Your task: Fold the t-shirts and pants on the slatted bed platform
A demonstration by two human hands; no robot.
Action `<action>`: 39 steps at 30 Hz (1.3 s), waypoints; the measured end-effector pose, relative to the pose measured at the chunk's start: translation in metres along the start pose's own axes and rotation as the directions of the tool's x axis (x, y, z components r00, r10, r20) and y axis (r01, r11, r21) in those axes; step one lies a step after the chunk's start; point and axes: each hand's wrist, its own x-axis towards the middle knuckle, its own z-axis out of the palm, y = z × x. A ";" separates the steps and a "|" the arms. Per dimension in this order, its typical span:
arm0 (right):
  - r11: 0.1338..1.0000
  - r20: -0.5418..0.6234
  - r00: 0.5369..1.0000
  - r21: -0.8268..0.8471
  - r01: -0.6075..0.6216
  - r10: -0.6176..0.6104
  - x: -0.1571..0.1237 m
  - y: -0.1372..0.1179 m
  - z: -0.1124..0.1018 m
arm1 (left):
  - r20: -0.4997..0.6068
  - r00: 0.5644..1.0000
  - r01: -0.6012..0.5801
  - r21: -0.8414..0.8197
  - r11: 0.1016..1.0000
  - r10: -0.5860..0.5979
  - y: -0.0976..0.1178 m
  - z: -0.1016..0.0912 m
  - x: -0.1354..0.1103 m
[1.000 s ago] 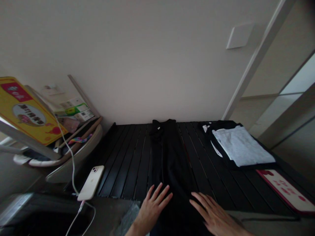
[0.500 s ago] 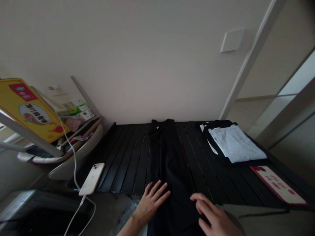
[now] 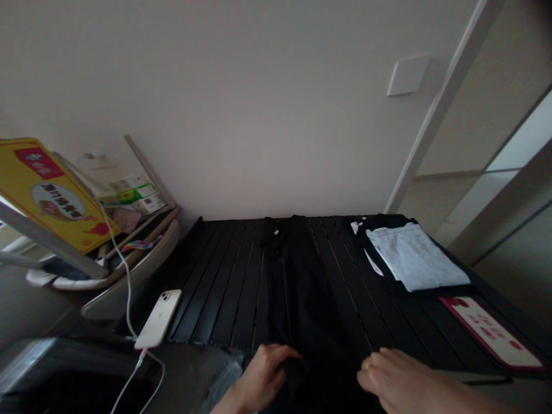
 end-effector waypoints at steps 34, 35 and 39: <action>0.939 -0.707 0.629 0.325 -0.114 0.321 0.287 0.137 -0.107 | -0.754 0.655 -0.003 -0.076 0.997 -0.055 -0.031 -0.146 0.255; 0.951 -0.733 0.611 0.275 -0.138 0.301 0.294 0.136 -0.101 | -0.797 0.603 0.072 0.002 0.997 -0.042 -0.033 -0.147 0.263; 0.963 -0.670 0.713 0.007 -0.270 0.205 0.298 0.145 -0.032 | -0.731 0.663 0.202 0.384 0.901 0.163 -0.065 -0.105 0.262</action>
